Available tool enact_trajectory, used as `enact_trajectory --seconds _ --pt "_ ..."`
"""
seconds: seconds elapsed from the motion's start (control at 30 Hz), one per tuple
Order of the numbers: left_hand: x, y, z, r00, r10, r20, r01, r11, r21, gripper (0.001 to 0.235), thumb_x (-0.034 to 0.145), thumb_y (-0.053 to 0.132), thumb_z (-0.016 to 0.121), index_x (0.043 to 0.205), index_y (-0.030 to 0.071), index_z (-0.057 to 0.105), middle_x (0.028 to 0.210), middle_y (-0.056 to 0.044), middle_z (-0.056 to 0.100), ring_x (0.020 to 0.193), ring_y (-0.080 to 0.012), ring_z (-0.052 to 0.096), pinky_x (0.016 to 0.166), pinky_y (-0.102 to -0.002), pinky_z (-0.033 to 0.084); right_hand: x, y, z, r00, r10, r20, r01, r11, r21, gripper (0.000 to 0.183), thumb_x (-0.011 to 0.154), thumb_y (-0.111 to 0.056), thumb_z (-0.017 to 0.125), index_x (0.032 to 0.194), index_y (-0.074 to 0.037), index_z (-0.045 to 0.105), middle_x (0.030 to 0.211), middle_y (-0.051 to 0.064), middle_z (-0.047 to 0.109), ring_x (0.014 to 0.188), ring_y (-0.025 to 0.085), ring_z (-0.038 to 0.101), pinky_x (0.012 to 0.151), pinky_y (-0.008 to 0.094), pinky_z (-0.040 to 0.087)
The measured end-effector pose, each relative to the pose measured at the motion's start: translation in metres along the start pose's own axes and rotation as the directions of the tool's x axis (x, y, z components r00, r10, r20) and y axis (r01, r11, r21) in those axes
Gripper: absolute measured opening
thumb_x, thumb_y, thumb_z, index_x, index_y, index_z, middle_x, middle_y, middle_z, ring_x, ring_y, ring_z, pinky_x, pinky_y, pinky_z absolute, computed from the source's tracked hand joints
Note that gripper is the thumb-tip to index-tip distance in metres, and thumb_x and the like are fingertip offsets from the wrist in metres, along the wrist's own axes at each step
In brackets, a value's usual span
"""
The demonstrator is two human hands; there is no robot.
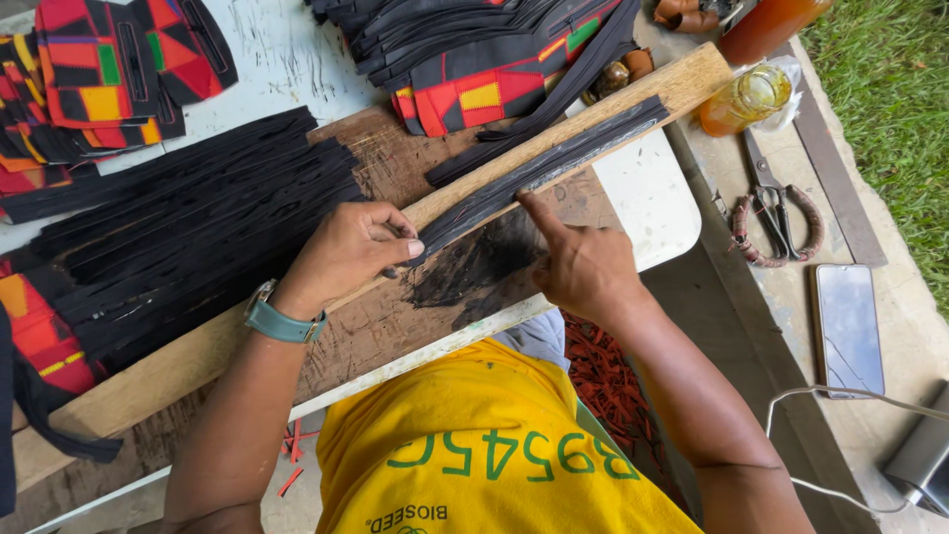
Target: The person repeatedly applies a dark substance from a jar onto black zipper strips using a finger, then places each treated strip into a pile. The person handles multiple zipper strips one at a time and continues the process throughout the clip.
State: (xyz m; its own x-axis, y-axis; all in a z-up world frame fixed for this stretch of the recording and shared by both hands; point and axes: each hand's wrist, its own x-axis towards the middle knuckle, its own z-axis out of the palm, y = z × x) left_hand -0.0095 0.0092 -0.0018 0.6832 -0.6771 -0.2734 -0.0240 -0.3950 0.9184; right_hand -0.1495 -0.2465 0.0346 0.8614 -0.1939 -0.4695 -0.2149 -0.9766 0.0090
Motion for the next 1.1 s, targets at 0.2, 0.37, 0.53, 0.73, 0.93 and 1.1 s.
enact_trajectory --seconds 0.2,0.37,0.53,0.73,0.93,1.1 --pt "-0.003 0.007 0.0 0.997 0.038 -0.065 -0.034 0.998 0.059 0.018 0.084 0.011 0.078 0.099 0.0 0.074 0.083 -0.01 0.079 0.077 -0.0123 0.077 0.062 -0.023 0.061 -0.012 0.003 0.009 0.936 -0.24 -0.259 0.353 0.607 0.712 0.105 0.077 -0.005 0.063 0.163 -0.012 0.003 0.063 0.009 0.065 0.053 0.021 0.062 0.062 0.036 0.057" --pt "-0.005 0.011 0.004 0.99 0.053 -0.128 -0.026 0.978 0.206 0.017 0.082 0.013 0.079 0.093 0.001 0.075 0.078 -0.012 0.079 0.071 -0.0128 0.077 0.063 -0.026 0.059 -0.003 -0.014 0.022 0.988 -0.14 -0.069 0.155 0.834 0.529 0.11 0.083 -0.017 0.064 0.161 -0.006 -0.013 0.058 0.01 0.064 0.046 0.025 0.058 0.053 0.038 0.053" --pt "-0.008 0.008 0.004 0.985 0.083 -0.15 -0.056 0.983 0.173 0.017 0.081 0.014 0.079 0.092 0.001 0.074 0.079 -0.012 0.079 0.071 -0.0134 0.078 0.064 -0.027 0.06 -0.001 -0.058 0.037 0.987 -0.125 -0.102 0.137 0.984 0.113 0.092 0.093 -0.021 0.054 0.163 0.0 -0.002 0.054 0.008 0.064 0.04 0.024 0.053 0.043 0.042 0.046" --pt "-0.007 0.004 0.004 0.975 0.136 -0.176 -0.098 0.973 0.21 0.018 0.081 0.016 0.079 0.092 0.002 0.074 0.079 -0.013 0.079 0.072 -0.0152 0.079 0.065 -0.028 0.06 -0.014 -0.094 0.047 0.857 -0.357 -0.373 0.316 0.934 -0.166 0.085 0.088 -0.014 0.05 0.158 0.013 0.01 0.054 0.009 0.059 0.036 0.02 0.047 0.038 0.038 0.041" --pt "-0.008 0.004 0.006 0.969 0.173 -0.178 -0.131 0.965 0.227 0.016 0.081 0.015 0.079 0.089 0.002 0.074 0.078 -0.012 0.079 0.071 -0.0163 0.079 0.066 -0.028 0.06 -0.013 -0.08 0.048 0.838 -0.358 -0.412 0.365 0.929 -0.064 0.069 0.093 -0.017 0.056 0.158 -0.006 0.033 0.066 0.008 0.069 0.041 0.02 0.057 0.037 0.039 0.045" --pt "-0.013 0.006 0.008 0.963 0.178 -0.201 -0.126 0.961 0.248 0.018 0.082 0.015 0.08 0.095 0.004 0.073 0.083 -0.01 0.078 0.074 -0.0165 0.078 0.065 -0.029 0.06 -0.002 -0.046 0.019 0.659 -0.336 -0.673 0.518 0.851 0.083 0.042 0.096 -0.008 0.066 0.137 -0.014 0.061 0.079 0.006 0.073 0.057 0.016 0.065 0.044 0.033 0.046"
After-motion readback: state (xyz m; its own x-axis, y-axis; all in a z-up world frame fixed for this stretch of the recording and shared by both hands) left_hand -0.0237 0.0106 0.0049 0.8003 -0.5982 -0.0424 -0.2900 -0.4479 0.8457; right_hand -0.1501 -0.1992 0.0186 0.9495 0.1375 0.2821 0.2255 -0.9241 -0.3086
